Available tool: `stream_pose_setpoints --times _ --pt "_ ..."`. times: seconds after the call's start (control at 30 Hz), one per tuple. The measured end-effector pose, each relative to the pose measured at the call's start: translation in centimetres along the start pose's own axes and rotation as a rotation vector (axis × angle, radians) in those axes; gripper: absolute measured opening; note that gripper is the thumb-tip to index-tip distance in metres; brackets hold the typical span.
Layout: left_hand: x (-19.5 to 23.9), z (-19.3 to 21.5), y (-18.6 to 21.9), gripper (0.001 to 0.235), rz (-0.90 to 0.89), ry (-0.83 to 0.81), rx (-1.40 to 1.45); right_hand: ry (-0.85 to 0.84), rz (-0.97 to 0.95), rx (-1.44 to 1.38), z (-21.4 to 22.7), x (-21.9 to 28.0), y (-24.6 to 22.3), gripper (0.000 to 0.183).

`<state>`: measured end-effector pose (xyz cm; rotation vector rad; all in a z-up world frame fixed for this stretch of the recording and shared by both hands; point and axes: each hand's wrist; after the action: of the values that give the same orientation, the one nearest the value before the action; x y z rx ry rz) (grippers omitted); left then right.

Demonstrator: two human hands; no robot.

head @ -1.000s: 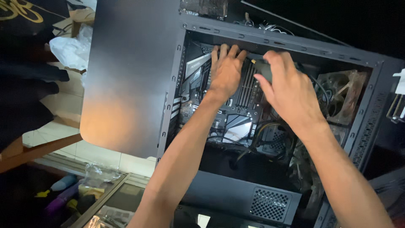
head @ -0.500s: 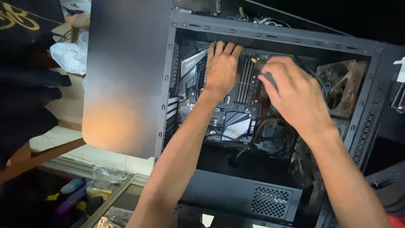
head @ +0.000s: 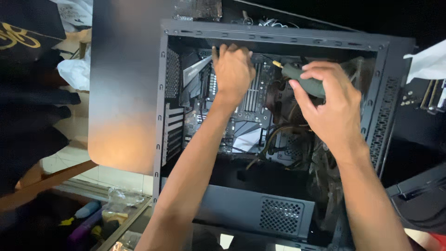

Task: The person uses a screwdriver to secure a motherboard inside a computer case. They repeatedly tighten screws at various mounting points on the board and case frame.

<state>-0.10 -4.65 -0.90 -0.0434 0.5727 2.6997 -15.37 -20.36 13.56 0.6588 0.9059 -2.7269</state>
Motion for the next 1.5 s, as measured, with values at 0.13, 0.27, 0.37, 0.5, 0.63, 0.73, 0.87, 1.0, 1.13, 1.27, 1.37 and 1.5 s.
stream_pose_setpoints --times 0.13,0.27,0.37,0.5,0.63,0.73,0.87,1.0,1.13,1.27,1.37,1.5 --pt "-0.4 0.4 1.0 0.02 0.092 -0.145 -0.184 0.049 -0.012 -0.022 0.1 0.4 0.2 0.022" --pt "-0.9 -1.6 1.1 0.015 0.171 -0.043 -0.245 0.051 -0.06 -0.043 0.0 0.7 0.5 0.023" --pt "-0.8 -3.0 0.2 0.017 0.174 -0.094 -0.276 0.12 -0.065 -0.071 -0.7 0.8 1.2 0.019" --pt "-1.0 -2.9 0.5 0.017 0.188 -0.134 -0.244 0.184 -0.062 -0.095 -0.9 0.5 1.3 0.016" --pt "-1.0 -2.2 1.6 0.016 0.187 -0.127 -0.241 0.187 -0.064 -0.11 -1.0 0.4 1.3 0.017" --pt "-0.8 -1.5 2.5 0.017 0.183 -0.149 -0.27 0.179 -0.065 -0.109 -1.2 0.5 1.3 0.017" --pt "-1.0 -2.4 3.0 0.018 0.213 -0.12 -0.384 0.117 -0.075 -0.118 -0.9 0.5 0.8 0.018" --pt "-1.5 -2.3 3.8 0.021 0.248 -0.174 -0.479 0.082 -0.076 -0.115 -1.0 0.5 0.6 0.022" --pt "-1.7 -3.1 3.8 0.02 0.28 -0.139 -0.497 0.076 -0.098 -0.116 -0.9 0.4 0.4 0.021" --pt "-1.8 -3.3 3.9 0.022 0.307 -0.096 -0.471 0.085 -0.086 -0.131 -0.9 0.3 0.4 0.02" --pt "-1.8 -2.9 4.4 0.023 0.325 -0.071 -0.46 0.089 -0.078 -0.131 -0.8 0.2 0.5 0.02" --pt "-1.4 -2.3 4.3 0.016 0.339 -0.1 -0.446 0.086 -0.081 -0.122 -0.9 0.2 0.3 0.021"
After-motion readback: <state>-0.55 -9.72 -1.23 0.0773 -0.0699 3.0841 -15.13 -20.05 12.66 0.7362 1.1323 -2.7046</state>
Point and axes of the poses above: each hand's wrist, its own x-axis away from the middle knuckle, its own z-axis out of the back of the hand, y = z × x, and after that the axes turned 1 degree about -z, right-handed
